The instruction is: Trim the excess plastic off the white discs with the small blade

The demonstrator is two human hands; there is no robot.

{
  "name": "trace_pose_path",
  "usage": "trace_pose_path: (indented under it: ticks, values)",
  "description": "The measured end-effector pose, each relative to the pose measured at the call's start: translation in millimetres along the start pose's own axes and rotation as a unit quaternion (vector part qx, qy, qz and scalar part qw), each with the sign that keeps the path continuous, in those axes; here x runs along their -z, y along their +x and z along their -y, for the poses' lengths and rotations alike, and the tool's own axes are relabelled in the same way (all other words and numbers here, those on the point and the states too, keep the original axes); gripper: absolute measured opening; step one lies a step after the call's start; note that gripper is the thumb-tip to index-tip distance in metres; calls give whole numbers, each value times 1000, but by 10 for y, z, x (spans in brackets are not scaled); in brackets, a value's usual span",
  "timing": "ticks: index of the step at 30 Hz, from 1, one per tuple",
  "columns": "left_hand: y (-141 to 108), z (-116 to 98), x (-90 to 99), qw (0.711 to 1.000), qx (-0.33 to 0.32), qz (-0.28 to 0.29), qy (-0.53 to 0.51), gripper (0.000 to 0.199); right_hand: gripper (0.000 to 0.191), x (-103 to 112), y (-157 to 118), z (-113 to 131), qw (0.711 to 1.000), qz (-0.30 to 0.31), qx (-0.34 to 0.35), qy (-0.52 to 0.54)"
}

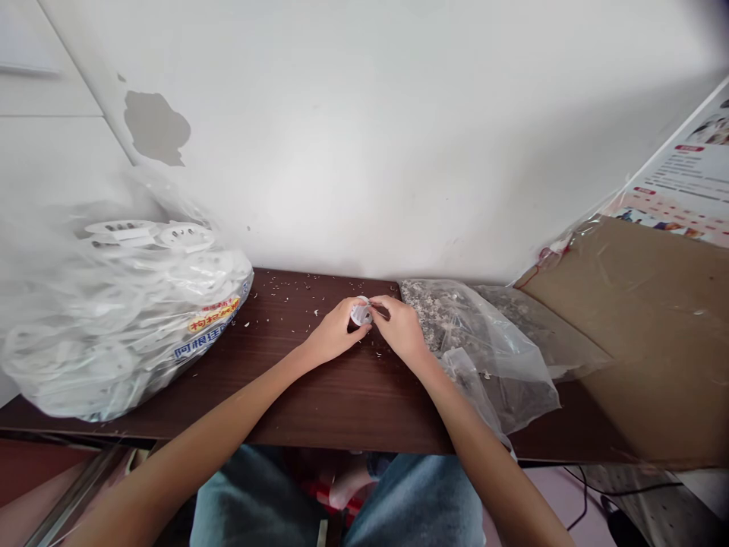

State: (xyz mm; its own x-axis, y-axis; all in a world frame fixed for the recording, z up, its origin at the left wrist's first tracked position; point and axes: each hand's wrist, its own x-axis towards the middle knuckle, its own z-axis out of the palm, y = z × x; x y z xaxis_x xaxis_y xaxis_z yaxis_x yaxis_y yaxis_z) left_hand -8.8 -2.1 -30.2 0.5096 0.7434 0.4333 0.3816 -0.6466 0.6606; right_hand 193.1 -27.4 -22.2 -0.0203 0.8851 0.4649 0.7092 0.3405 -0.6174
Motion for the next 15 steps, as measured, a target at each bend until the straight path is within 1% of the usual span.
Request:
trace_pose_path:
  ticks: [8,11,15]
  values:
    - [-1,9,-3,1000,-8,4,-3,42,20,-12,-1,0,1000,-9,0,5]
    - [-6,10,-3,1000,-5,4,-5,44,19,-18,1,-6,1000,-14,-2,14]
    - [-15,-1,2,1000,6,7,-13,46,18,-34,8,-31,999,-20,13,29]
